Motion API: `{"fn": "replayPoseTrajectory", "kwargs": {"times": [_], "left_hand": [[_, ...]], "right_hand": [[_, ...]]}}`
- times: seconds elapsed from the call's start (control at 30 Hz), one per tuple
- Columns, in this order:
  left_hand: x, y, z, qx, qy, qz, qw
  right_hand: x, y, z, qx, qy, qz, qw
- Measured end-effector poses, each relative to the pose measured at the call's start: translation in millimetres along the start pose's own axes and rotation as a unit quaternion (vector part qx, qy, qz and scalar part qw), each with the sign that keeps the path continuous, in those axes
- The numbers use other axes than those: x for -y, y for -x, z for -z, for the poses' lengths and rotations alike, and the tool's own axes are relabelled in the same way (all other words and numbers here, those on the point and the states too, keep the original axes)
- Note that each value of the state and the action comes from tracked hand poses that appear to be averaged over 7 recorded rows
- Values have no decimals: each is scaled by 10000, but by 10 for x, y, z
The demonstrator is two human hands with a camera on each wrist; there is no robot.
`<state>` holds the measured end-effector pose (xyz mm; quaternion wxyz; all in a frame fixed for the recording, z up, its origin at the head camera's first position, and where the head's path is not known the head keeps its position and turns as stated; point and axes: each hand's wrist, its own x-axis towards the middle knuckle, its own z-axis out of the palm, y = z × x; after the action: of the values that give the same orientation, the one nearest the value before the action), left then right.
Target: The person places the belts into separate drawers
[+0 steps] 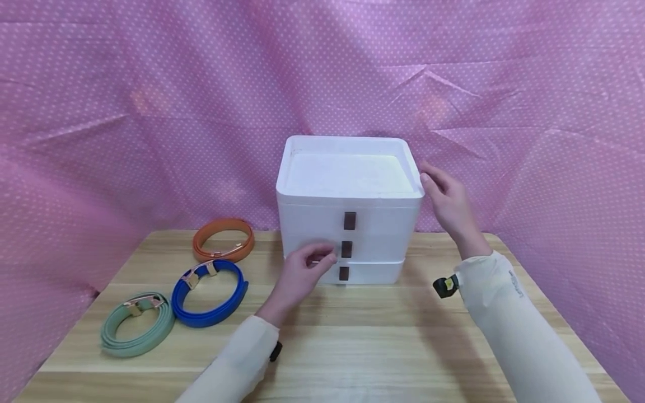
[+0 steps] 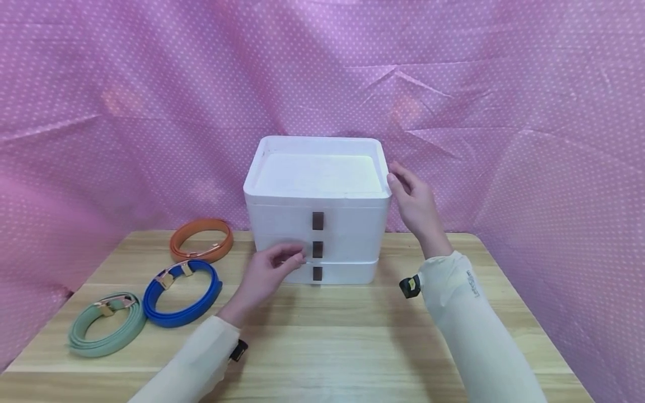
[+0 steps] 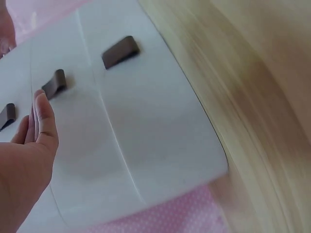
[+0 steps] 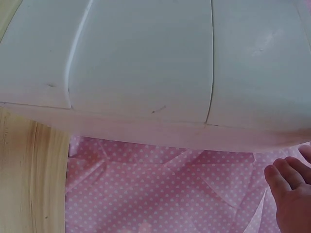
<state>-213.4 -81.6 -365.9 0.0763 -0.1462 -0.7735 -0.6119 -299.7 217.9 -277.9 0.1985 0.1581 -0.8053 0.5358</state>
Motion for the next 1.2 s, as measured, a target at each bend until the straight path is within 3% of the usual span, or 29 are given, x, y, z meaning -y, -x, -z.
{"fn": "replayPoseTrajectory", "kwargs": {"times": [0.2, 0.43, 0.67, 1.03, 1.13, 1.2], "left_hand": [[-17, -123, -151, 131, 598, 101, 9981], [-76, -217, -261, 169, 1070, 259, 9938], [-112, -292, -291, -68, 1324, 515, 9898], [-144, -330, -346, -161, 1484, 472, 9877], [-172, -325, -385, -330, 1655, 493, 9844], [-196, -320, -415, -565, 1914, 520, 9785]], "right_hand": [[27, -48, -8, 115, 176, -201, 9996], [26, -160, -43, 187, -81, -354, 9992], [53, -321, -51, 414, -249, -607, 9970], [-11, -434, -49, 612, -736, -1039, 9900], [-24, -464, -57, 637, -957, -1196, 9862], [-34, -481, -67, 622, -1117, -1264, 9837]]}}
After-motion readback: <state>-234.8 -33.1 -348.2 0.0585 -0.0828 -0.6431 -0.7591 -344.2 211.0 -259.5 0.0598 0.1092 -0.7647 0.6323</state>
